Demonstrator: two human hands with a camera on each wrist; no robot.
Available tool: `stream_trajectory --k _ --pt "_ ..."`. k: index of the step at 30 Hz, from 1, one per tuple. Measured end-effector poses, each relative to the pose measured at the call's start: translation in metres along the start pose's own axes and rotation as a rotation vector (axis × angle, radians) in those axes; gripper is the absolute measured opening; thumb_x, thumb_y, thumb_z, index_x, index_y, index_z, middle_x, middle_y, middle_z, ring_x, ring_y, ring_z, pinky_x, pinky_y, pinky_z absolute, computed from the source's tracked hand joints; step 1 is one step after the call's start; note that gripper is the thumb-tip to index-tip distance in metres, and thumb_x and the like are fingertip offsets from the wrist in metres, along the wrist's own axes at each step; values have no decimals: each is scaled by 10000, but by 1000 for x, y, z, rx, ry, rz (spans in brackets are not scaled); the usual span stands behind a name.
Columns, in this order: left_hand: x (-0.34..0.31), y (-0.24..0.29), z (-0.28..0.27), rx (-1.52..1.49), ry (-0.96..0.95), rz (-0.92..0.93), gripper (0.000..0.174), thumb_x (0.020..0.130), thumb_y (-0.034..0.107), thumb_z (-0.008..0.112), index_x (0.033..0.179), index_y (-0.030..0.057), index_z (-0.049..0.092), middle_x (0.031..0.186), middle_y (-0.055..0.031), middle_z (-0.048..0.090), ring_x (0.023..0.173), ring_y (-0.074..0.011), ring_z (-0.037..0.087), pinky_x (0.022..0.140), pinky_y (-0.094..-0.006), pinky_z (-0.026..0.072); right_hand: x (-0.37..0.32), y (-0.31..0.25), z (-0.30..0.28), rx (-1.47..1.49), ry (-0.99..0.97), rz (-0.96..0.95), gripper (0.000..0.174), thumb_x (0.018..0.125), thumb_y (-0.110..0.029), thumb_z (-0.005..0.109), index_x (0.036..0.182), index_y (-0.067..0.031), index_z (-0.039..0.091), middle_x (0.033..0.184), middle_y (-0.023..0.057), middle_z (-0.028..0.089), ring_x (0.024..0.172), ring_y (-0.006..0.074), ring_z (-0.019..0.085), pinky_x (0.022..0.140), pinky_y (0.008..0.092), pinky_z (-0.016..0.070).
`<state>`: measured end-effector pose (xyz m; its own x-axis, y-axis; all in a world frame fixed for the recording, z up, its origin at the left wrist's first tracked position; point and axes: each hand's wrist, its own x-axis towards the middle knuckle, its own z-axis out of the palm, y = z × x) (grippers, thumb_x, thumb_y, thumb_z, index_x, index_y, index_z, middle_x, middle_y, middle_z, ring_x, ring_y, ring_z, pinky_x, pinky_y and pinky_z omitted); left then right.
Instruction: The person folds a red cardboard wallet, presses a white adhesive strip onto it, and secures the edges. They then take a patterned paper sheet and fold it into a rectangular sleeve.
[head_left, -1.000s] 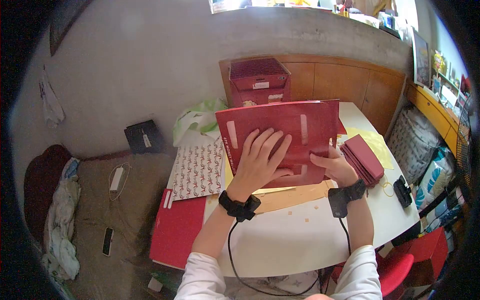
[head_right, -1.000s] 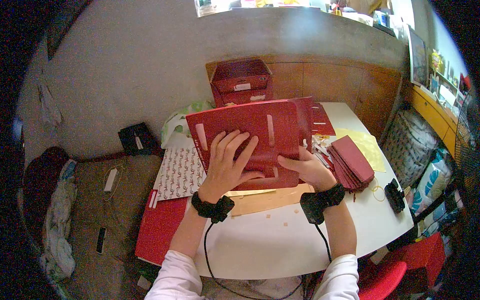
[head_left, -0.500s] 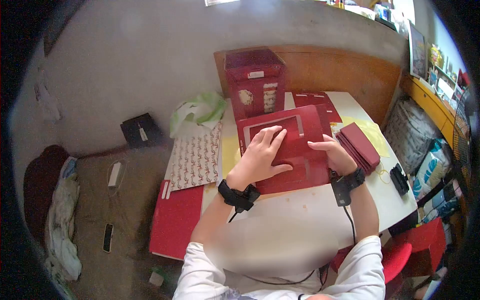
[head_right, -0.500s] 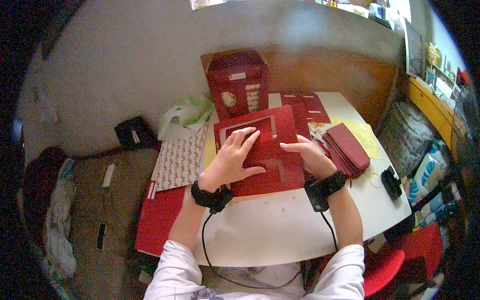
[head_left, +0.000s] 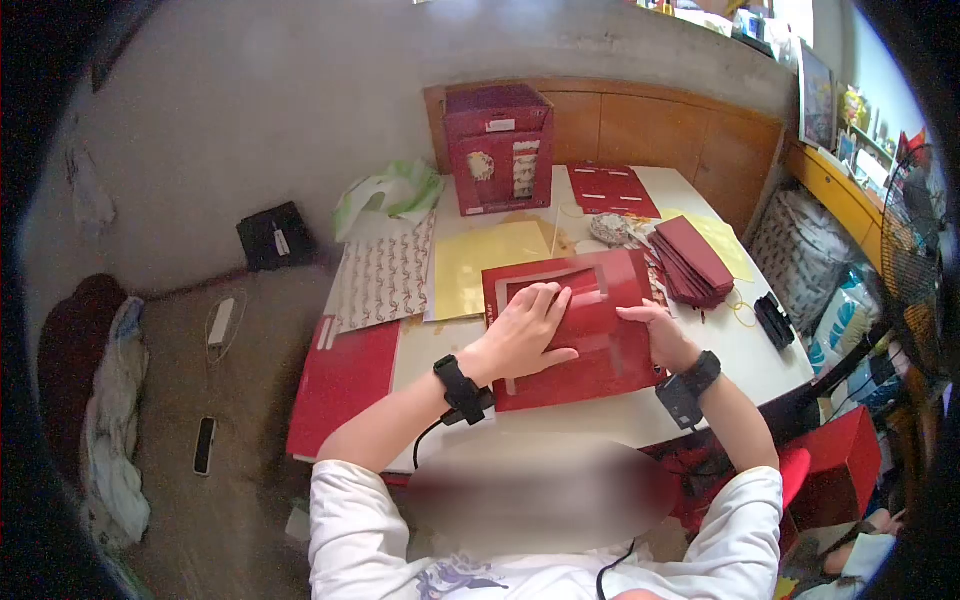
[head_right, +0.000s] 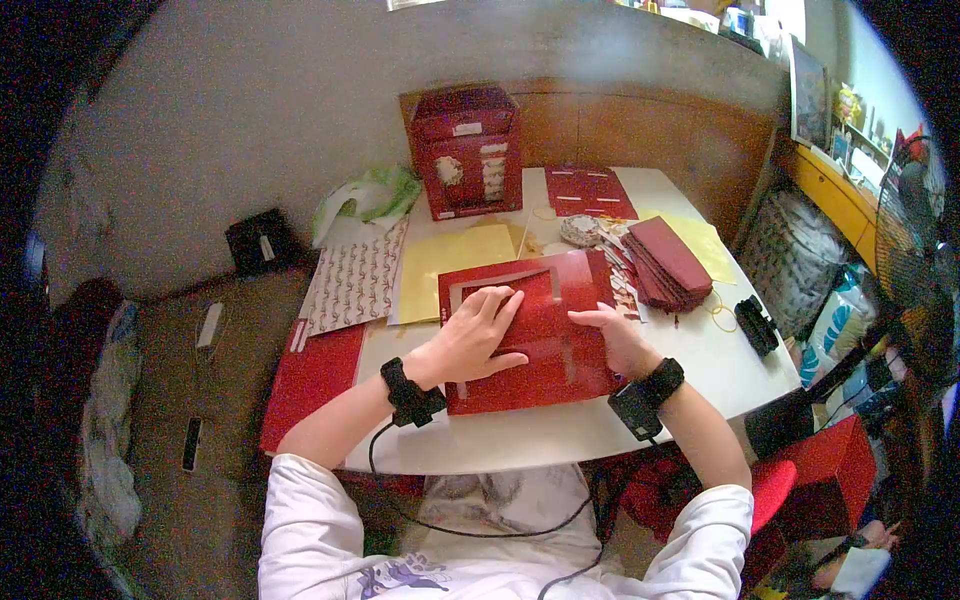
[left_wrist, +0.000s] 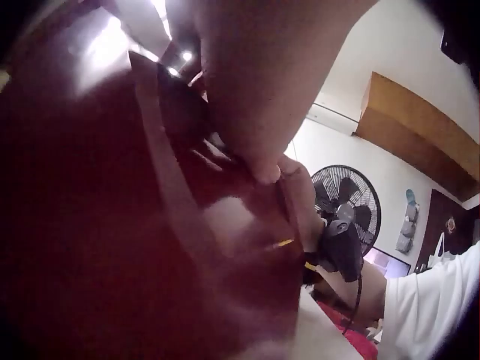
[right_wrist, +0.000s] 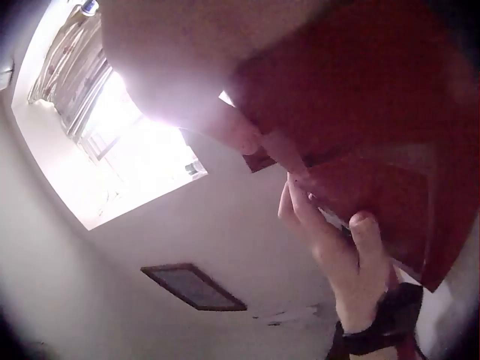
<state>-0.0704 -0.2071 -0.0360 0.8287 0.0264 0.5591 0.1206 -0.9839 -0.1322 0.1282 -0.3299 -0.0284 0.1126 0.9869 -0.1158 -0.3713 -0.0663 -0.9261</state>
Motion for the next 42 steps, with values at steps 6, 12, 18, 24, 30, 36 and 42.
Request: stream_trajectory --k 6,12,18,24,30,36,42 --pt "-14 2 7 -60 -7 -20 733 764 441 592 1166 -134 378 1126 -230 398 1078 -349 392 944 -393 336 -7 13 10 47 -37 24 316 805 -168 527 1088 -28 538 1045 93 602 915 212 585 823 370 454" --pt "-12 2 23 -8 -76 -18 676 769 426 592 1115 -129 423 1072 -224 431 1014 -339 428 897 -383 365 4 23 -6 -4 34 65 307 812 -174 507 1069 -14 556 1058 95 601 925 216 584 854 376 442" --pt "-7 3 42 -23 -220 -64 566 750 392 614 972 -111 481 924 -203 468 871 -310 471 744 -371 421 5 18 -1 -1 17 128 290 824 -158 476 1057 -11 564 1034 93 608 922 200 580 853 353 438" --pt "-2 5 49 -64 -273 -77 510 755 378 612 896 -102 509 900 -197 466 865 -310 472 728 -368 430 32 31 -44 -138 98 59 296 804 -109 543 1077 1 518 988 82 576 899 157 559 793 286 446" --pt "1 6 53 -75 -315 -97 493 746 360 628 884 -100 517 899 -193 465 876 -319 465 727 -374 434 35 12 -60 -782 236 -283 373 781 -141 608 1096 9 473 1071 113 524 938 195 532 804 308 428" --pt "2 10 49 -28 -317 -42 505 725 357 643 891 -102 516 892 -184 465 833 -297 470 658 -338 448 18 4 10 -1459 -274 -674 487 679 -143 684 1090 -7 460 1019 154 522 1001 316 503 909 399 355" --pt "-4 4 43 -23 -290 -23 546 719 356 643 945 -121 505 890 -172 471 839 -294 477 677 -324 450 28 18 12 -1714 -272 -550 549 659 -159 707 1105 -23 418 1026 135 530 1009 307 511 870 412 376"
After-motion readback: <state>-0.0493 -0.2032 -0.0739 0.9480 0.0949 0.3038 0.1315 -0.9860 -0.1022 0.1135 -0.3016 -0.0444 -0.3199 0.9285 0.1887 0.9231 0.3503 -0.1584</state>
